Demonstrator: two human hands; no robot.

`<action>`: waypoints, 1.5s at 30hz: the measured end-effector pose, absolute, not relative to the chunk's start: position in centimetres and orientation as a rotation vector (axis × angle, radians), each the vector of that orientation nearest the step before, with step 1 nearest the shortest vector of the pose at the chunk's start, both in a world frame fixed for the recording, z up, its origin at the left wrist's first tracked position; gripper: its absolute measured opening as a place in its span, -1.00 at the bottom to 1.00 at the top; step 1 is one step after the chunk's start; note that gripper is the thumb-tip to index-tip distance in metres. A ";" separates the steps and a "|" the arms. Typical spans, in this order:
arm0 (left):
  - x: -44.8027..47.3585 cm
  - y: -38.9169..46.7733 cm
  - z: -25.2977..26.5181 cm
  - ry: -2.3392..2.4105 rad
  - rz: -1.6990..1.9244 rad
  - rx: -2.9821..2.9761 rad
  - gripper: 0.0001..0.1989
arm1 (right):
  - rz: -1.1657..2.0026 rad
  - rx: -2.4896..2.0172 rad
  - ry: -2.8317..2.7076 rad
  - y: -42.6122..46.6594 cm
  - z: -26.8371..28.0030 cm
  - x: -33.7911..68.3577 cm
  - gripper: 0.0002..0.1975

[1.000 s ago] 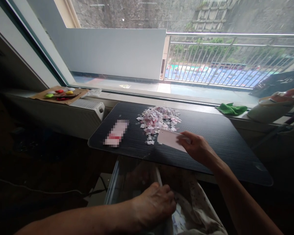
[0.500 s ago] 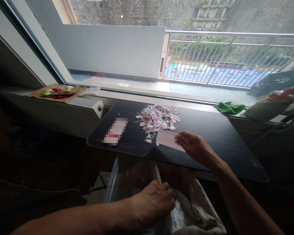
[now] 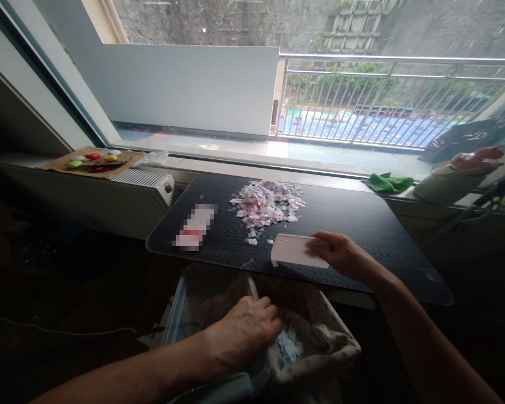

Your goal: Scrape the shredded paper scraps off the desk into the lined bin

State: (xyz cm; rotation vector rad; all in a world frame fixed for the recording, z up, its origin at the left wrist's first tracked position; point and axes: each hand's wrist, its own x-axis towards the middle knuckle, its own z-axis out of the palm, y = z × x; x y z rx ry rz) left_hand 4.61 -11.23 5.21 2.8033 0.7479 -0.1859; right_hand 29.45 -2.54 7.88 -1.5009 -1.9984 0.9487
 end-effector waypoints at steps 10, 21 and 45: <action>4.2 -11.1 4.6 0.736 -0.127 2.796 -0.97 | 1.017 -1.514 -1.990 -3.7 8.7 30.8 -0.76; 6.6 -11.8 5.0 0.618 -0.119 2.861 -0.97 | 0.733 -1.509 -1.974 -3.4 9.1 28.3 -0.76; 7.0 -12.7 5.0 0.549 -0.070 2.898 -0.96 | 0.634 -1.493 -2.161 -2.4 8.6 26.7 -0.75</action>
